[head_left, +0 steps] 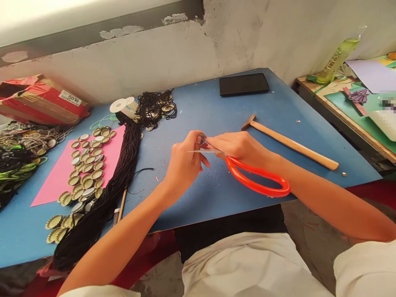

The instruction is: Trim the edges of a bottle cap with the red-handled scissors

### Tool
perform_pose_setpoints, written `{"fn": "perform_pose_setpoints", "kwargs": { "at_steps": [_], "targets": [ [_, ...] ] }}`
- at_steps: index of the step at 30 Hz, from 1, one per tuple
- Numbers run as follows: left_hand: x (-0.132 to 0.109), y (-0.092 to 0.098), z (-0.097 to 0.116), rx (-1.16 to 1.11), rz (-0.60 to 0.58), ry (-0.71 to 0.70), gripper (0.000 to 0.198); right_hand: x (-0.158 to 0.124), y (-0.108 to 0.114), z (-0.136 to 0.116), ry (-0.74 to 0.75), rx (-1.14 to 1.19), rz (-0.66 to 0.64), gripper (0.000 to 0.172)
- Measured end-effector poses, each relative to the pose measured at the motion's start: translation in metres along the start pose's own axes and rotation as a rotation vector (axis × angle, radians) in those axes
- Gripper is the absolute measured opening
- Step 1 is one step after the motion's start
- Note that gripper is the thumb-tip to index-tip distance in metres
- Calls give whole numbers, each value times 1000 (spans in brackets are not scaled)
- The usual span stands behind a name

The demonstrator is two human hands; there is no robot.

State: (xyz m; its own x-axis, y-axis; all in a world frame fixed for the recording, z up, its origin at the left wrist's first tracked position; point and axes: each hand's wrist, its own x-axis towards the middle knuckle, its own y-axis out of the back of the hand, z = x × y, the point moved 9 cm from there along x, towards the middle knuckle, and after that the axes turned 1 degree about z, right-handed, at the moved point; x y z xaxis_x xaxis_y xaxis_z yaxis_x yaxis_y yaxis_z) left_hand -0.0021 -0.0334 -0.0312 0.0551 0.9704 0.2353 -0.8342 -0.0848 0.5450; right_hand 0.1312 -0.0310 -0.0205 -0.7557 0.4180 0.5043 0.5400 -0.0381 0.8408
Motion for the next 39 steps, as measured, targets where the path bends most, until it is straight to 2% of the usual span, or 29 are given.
{"fn": "perform_pose_setpoints", "kwargs": {
  "at_steps": [5, 11, 18, 21, 26, 30, 33, 36, 39],
  "targets": [
    [-3, 0, -2, 27, 30, -16, 18, -1, -6, 2, -30, 5, 67, 33],
    [-7, -2, -6, -6, 115, -17, 20, -3, -17, 4, -66, -39, 64, 34],
    [-10, 2, 1, -15, 183, -37, 25, -5, -9, -8, -36, -116, 151, 38],
    [-4, 3, 3, 13, 147, -55, 24, -4, -6, -6, -23, -153, 157, 41],
    [5, 7, -5, 94, 95, -62, 21, -2, 0, -4, -17, -191, 158, 42],
    [8, 17, -1, 332, 179, -194, 30, -3, 4, -9, -16, -176, 143, 45],
    [11, 16, 6, 437, 150, -305, 43, -3, 5, -8, -20, -195, 125, 47],
    [12, 11, 9, 403, 62, -349, 44, -3, 4, -7, 4, -233, 136, 46],
    [12, 7, 8, 323, 18, -314, 38, -3, 1, -5, 10, -212, 146, 46]
  ]
}}
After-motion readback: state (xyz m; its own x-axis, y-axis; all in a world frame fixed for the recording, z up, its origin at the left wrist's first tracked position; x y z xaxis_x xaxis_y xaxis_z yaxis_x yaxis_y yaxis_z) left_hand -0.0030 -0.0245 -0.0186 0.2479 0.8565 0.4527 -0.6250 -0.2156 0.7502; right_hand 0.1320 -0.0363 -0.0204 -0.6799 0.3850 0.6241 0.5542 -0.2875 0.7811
